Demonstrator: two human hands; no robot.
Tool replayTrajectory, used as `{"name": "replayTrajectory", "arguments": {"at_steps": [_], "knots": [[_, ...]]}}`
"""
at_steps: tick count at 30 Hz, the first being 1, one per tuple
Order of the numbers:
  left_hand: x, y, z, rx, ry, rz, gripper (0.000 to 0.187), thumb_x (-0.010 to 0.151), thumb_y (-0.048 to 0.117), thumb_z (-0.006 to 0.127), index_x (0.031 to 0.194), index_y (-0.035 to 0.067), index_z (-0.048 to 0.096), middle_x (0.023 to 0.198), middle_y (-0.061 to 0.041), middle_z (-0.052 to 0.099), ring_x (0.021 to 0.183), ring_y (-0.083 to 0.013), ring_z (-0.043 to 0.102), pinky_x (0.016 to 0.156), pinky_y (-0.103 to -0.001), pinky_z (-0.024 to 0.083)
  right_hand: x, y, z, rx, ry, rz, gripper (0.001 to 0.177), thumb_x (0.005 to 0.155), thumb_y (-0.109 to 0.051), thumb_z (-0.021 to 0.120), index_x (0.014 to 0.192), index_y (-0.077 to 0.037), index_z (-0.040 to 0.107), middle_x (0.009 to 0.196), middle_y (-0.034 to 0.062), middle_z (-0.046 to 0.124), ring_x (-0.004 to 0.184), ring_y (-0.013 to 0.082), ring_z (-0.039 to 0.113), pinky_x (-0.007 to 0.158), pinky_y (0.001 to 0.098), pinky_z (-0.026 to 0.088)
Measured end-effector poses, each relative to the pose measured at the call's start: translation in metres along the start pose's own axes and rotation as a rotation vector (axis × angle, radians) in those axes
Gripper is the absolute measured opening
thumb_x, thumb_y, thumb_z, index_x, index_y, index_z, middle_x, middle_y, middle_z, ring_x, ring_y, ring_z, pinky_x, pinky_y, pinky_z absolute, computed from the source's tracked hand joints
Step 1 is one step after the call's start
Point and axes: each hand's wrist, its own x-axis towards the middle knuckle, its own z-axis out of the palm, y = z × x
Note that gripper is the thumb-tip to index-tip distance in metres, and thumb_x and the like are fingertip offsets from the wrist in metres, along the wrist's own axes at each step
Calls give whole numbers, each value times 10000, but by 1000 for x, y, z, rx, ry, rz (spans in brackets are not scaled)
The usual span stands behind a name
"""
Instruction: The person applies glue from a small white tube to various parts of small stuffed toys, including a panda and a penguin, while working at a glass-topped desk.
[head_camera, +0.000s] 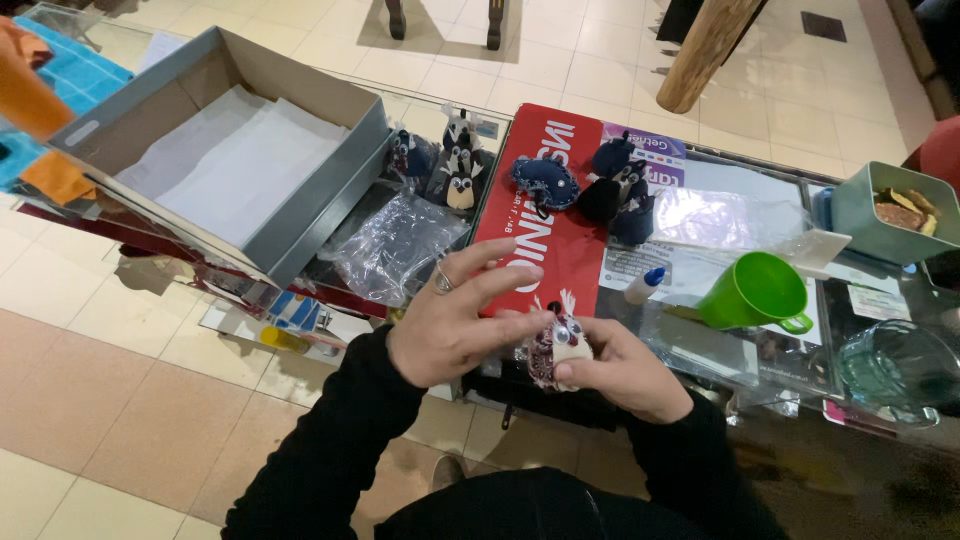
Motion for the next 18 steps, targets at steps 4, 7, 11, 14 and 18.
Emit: {"name": "replayTrajectory", "arguments": {"at_steps": [4, 7, 11, 14, 18], "knots": [[0, -1, 1, 0, 3, 77, 244, 1054, 156, 570, 1097, 244, 793, 1294, -90, 701, 1288, -404, 599, 1012, -480, 526, 1, -2, 0, 47, -82, 6, 296, 736, -33, 876, 980, 80, 754, 719, 95, 692, 623, 137, 647, 512, 267, 534], [-2, -2, 0, -14, -17, 93, 222, 1052, 173, 576, 1066, 231, 790, 1280, -85, 704, 1280, -397, 606, 1004, -490, 528, 1, -1, -1, 31, -118, 25, 324, 730, -63, 883, 988, 89, 758, 708, 91, 690, 606, 127, 638, 499, 259, 532], [2, -2, -6, -51, -29, 71, 233, 1044, 266, 572, 982, 208, 789, 1258, -78, 705, 1285, -393, 599, 1023, -471, 518, 3, 12, -7, 65, -118, 20, 337, 711, -14, 891, 988, 108, 744, 680, 112, 660, 587, 170, 658, 491, 274, 537], [-6, -19, 0, -30, 3, 25, 113, 925, 273, 778, 961, 167, 790, 1283, -120, 696, 1280, -441, 585, 1033, -503, 510, 1, -12, 4, 41, -114, 25, 355, 710, -41, 890, 1005, 103, 754, 700, 111, 674, 599, 158, 665, 484, 270, 539], [-22, -38, 0, 24, 56, -57, 346, 886, 340, 811, 1163, 145, 742, 1372, -171, 611, 1337, -479, 488, 1099, -583, 444, 1, -18, 4, -9, -77, 49, 373, 699, -65, 895, 1013, 86, 761, 725, 115, 704, 647, 162, 698, 499, 268, 556]]}}
